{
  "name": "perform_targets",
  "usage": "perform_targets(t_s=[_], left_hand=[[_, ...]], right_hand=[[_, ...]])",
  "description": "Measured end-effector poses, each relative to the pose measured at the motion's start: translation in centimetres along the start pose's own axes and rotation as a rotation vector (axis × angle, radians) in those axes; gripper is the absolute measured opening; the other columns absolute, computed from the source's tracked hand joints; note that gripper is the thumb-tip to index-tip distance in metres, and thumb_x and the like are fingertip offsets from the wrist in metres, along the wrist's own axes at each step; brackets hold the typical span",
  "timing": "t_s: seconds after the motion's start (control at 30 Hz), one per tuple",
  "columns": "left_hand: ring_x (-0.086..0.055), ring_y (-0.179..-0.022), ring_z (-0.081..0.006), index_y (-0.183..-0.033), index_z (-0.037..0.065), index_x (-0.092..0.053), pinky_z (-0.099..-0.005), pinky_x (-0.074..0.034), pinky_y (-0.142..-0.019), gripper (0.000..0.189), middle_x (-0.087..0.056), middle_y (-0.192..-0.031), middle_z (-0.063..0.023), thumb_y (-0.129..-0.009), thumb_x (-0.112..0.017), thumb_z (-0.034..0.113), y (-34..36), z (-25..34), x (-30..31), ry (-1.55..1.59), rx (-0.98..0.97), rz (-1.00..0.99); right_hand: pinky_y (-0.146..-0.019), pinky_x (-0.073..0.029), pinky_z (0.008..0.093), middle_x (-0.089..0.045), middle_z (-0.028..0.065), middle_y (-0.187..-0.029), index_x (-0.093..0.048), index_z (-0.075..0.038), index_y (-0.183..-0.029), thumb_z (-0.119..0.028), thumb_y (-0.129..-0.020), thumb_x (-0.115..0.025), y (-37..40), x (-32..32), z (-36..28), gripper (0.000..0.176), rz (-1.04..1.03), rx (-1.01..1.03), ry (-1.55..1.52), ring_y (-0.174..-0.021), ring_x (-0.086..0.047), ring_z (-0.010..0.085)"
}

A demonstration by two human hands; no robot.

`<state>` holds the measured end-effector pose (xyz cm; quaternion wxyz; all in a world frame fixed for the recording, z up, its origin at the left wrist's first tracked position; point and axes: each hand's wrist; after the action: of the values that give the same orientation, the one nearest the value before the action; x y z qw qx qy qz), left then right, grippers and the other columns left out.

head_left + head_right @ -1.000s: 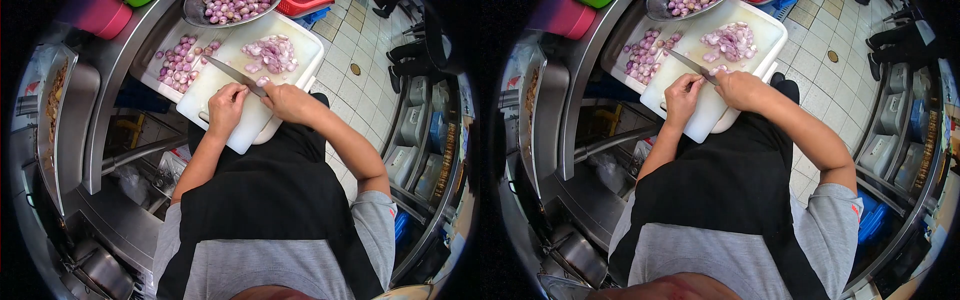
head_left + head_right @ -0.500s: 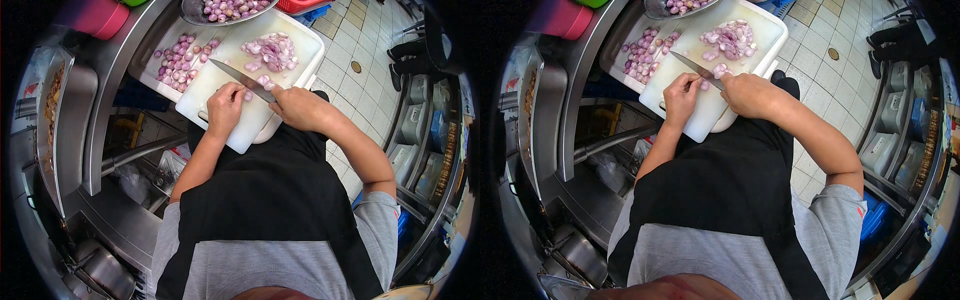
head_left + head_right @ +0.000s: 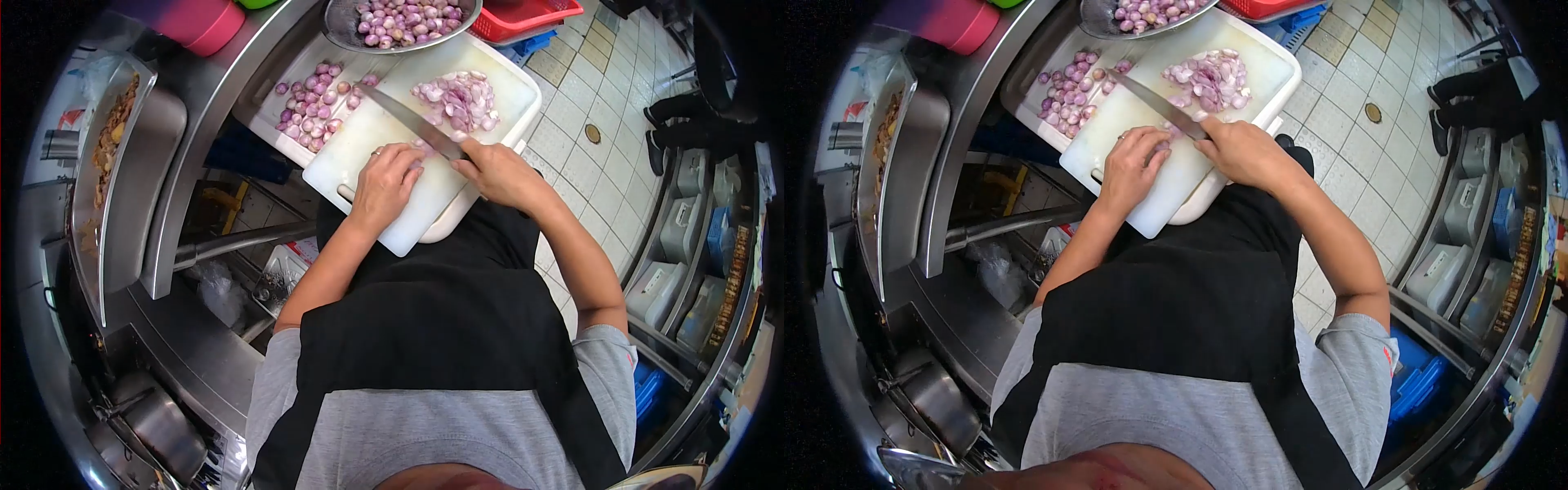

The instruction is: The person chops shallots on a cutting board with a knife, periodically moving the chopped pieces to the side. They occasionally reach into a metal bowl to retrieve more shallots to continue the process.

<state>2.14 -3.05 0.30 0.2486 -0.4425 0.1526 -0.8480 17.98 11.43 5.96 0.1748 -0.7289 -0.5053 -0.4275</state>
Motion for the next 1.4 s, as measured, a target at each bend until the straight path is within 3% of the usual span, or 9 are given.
perform_targets(t_s=[0.27, 0.37, 0.43, 0.6, 0.73, 0.87, 0.93, 1.27, 1.4], left_hand=[[-0.066, -0.083, -0.0181, -0.102, 0.003, -0.071, -0.0292, -0.051, -0.073, 0.015, -0.071, -0.094, -0.0097, -0.089, -0.064, 0.007, -6.5, -7.4, 4.4, 0.034, 0.216, 0.302], [-0.067, -0.088, -0.0226, -0.103, 0.004, -0.071, -0.0330, -0.051, -0.076, 0.018, -0.071, -0.096, -0.0118, -0.086, -0.065, 0.010, -9.0, -9.8, 5.1, -0.083, 0.337, 0.011], [-0.066, -0.092, -0.0288, -0.103, 0.005, -0.069, -0.0375, -0.051, -0.080, 0.022, -0.070, -0.097, -0.0142, -0.083, -0.067, 0.012, -10.0, -10.8, 4.6, -0.289, 0.126, -0.242], [-0.066, -0.090, -0.0309, -0.100, 0.004, -0.064, -0.0406, -0.050, -0.080, 0.020, -0.070, -0.098, -0.0136, -0.081, -0.068, 0.012, -10.6, -10.5, 3.8, -0.414, 0.070, -0.249], [-0.065, -0.080, -0.0213, -0.102, 0.005, -0.065, -0.0329, -0.050, -0.074, 0.021, -0.068, -0.092, -0.0094, -0.083, -0.070, 0.013, -9.0, -7.1, 4.6, -0.171, 0.279, -0.047], [-0.058, -0.080, -0.0111, -0.101, 0.004, -0.066, -0.0267, -0.047, -0.075, 0.020, -0.065, -0.089, -0.0013, -0.087, -0.071, 0.017, -4.7, -3.1, 4.4, 0.430, 0.357, -0.499], [-0.058, -0.081, -0.0113, -0.103, 0.004, -0.067, -0.0264, -0.047, -0.075, 0.019, -0.065, -0.095, -0.0029, -0.087, -0.070, 0.016, -3.0, -1.7, 4.0, 0.349, 0.319, -0.598], [-0.068, -0.080, -0.0220, -0.101, 0.001, -0.071, -0.0310, -0.055, -0.073, 0.016, -0.069, -0.097, -0.0120, -0.086, -0.068, 0.004, 0.0, -2.1, 1.5, 0.175, 0.143, -0.024], [-0.069, -0.084, -0.0210, -0.100, 0.001, -0.071, -0.0306, -0.056, -0.074, 0.015, -0.069, -0.099, -0.0122, -0.085, -0.069, 0.003, 0.0, -0.2, 1.6, 0.260, 0.289, -0.045]], right_hand=[[-0.069, -0.051, 0.0544, -0.063, 0.0269, -0.073, -0.049, -0.001, -0.106, -0.027, -0.095, -0.055, 3.6, 0.4, -0.2, 0.029, -0.117, 0.068, 0.079, -0.074, -0.065, 0.0452], [-0.072, -0.050, 0.0534, -0.063, 0.0274, -0.074, -0.049, -0.002, -0.108, -0.029, -0.095, -0.056, 3.2, -0.8, -0.3, 0.031, -0.243, 0.103, 0.052, -0.077, -0.064, 0.0461], [-0.075, -0.049, 0.0532, -0.063, 0.0280, -0.077, -0.050, -0.003, -0.108, -0.030, -0.095, -0.056, 2.4, -1.0, 0.2, 0.031, -0.284, 0.071, 0.039, -0.081, -0.064, 0.0464], [-0.082, -0.049, 0.0527, -0.066, 0.0299, -0.088, -0.053, -0.003, -0.112, -0.031, -0.095, -0.053, -0.4, 0.0, 3.1, 0.033, -0.192, 0.013, -0.024, -0.088, -0.064, 0.0463], [-0.083, -0.049, 0.0525, -0.066, 0.0295, -0.090, -0.055, -0.003, -0.110, -0.031, -0.094, -0.054, -1.7, 1.4, 4.9, 0.032, -0.084, 0.014, -0.024, -0.088, -0.065, 0.0457], [-0.079, -0.051, 0.0519, -0.067, 0.0271, -0.085, -0.054, -0.001, -0.107, -0.030, -0.095, -0.054, -1.7, 1.6, 4.6, 0.031, -0.029, -0.018, 0.108, -0.085, -0.066, 0.0438], [-0.075, -0.050, 0.0526, -0.066, 0.0267, -0.081, -0.053, -0.001, -0.104, -0.029, -0.095, -0.054, -0.7, 1.1, 3.3, 0.029, -0.011, -0.023, 0.129, -0.082, -0.065, 0.0443], [-0.055, -0.051, 0.0503, -0.063, 0.0194, -0.064, -0.048, 0.000, -0.097, -0.023, -0.093, -0.057, 3.7, -2.4, -0.2, 0.025, 0.022, 0.097, 0.209, -0.063, -0.065, 0.0402], [-0.053, -0.050, 0.0489, -0.062, 0.0185, -0.061, -0.046, 0.000, -0.095, -0.021, -0.093, -0.058, 3.6, -2.5, -0.3, 0.024, 0.045, 0.124, 0.220, -0.061, -0.065, 0.0393]])
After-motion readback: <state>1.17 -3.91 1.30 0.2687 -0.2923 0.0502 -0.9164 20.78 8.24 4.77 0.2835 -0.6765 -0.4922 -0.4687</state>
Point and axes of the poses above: each hand's wrist, its own y-axis away from the middle knuckle, its own x-axis out of the back of the hand, z = x × y
